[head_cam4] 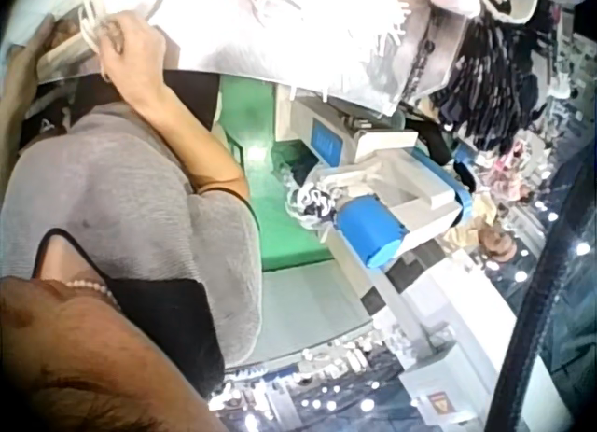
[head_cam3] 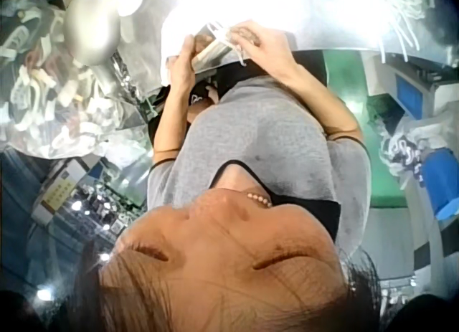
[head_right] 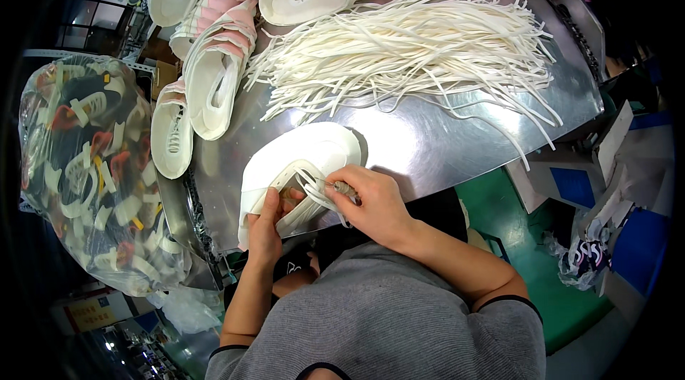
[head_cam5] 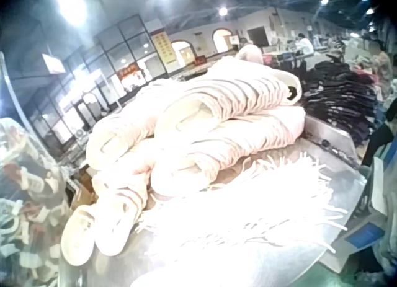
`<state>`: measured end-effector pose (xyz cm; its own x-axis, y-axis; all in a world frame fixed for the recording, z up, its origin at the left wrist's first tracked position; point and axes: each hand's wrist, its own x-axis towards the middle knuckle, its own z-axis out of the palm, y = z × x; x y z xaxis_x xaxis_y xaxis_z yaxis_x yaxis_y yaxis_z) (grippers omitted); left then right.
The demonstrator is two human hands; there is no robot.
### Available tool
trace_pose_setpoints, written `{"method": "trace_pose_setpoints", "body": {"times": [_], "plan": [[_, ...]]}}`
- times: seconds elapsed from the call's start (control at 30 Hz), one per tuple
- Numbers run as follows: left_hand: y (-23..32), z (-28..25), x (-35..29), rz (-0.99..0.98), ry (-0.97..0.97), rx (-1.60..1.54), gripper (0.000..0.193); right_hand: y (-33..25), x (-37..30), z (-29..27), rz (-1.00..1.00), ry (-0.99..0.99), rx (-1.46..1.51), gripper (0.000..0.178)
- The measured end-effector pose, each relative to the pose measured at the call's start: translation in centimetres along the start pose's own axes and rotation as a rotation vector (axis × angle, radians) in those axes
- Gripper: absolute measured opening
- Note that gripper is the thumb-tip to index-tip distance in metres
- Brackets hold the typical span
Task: The person laces a white shoe by hand, pulling a white lace through the eyelets and smoothing the shoe material at a metal workstation.
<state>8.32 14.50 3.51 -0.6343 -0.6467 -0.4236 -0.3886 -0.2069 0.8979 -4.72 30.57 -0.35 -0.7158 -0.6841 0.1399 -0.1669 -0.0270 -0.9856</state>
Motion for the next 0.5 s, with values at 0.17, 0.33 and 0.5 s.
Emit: {"method": "trace_pose_setpoints", "body": {"times": [0.17, 0.33, 0.5], "plan": [[-0.1, -0.1, -0.3, 0.034, -0.029, 0.047, 0.042, -0.5, 1.1, -0.2, -0.044, 0.02, -0.094, 0.015], [-0.3, 0.4, -0.4, 0.097, -0.009, 0.077, 0.04, -1.4, 2.6, 1.2, -0.16, 0.01, -0.34, 0.019], [-0.2, 0.4, -0.4, 0.104, 0.001, 0.074, 0.037, -1.2, 3.6, 2.3, -0.144, -0.02, -0.565, 0.02]]}}
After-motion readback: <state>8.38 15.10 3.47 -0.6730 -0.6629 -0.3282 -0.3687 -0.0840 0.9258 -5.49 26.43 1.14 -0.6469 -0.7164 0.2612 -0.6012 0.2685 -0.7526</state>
